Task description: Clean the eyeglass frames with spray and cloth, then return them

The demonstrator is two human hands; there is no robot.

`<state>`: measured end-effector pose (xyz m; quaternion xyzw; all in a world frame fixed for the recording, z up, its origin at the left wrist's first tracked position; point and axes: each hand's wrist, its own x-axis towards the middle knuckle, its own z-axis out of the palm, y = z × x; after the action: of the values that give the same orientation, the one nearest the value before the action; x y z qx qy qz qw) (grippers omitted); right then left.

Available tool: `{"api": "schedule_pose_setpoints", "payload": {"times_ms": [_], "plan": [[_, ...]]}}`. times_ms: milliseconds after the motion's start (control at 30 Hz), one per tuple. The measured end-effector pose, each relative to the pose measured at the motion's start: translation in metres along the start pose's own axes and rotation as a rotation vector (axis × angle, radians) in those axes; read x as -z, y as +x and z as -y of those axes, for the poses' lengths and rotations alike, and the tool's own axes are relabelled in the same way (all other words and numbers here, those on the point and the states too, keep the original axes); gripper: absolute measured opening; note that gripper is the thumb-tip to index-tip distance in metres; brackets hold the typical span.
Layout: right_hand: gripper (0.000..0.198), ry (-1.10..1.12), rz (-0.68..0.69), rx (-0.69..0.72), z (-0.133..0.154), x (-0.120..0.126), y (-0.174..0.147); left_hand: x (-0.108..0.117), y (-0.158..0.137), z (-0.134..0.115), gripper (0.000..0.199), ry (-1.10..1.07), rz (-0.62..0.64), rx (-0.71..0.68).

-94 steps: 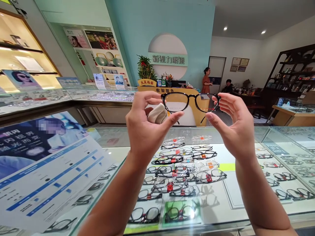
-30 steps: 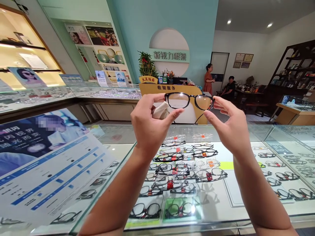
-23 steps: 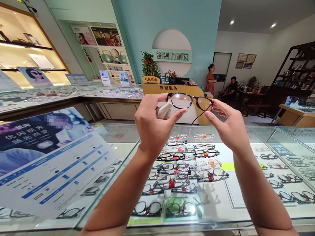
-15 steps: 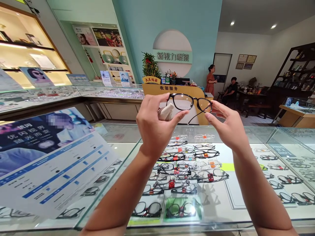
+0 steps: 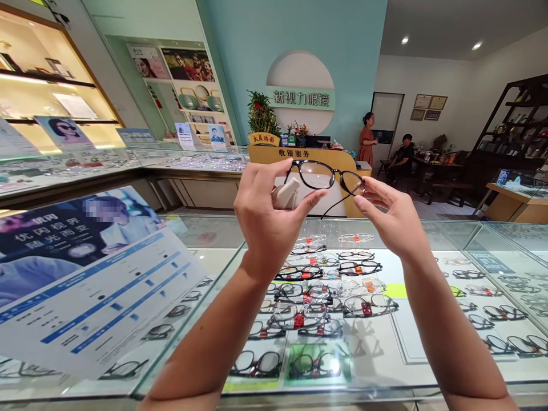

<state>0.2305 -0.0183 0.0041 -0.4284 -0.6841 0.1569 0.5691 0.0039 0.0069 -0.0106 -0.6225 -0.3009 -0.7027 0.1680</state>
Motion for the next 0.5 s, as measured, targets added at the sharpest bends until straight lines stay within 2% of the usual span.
{"api": "schedule_pose_setpoints", "payload": {"times_ms": [167,300,500], "plan": [[0.055,0.006,-0.046,0.036,-0.0005,-0.0034,-0.0007,-0.0025,0.0016,0.0008,0.058,-0.008,-0.025,0.006],[0.055,-0.032,-0.115,0.072,-0.0003,-0.0057,-0.0015,-0.0028,0.0028,0.0004,0.056,-0.022,-0.013,0.029],[0.052,-0.071,-0.146,0.115,-0.0022,-0.0074,-0.0023,-0.0007,0.0036,-0.0009,0.057,-0.067,0.018,0.098]]}}
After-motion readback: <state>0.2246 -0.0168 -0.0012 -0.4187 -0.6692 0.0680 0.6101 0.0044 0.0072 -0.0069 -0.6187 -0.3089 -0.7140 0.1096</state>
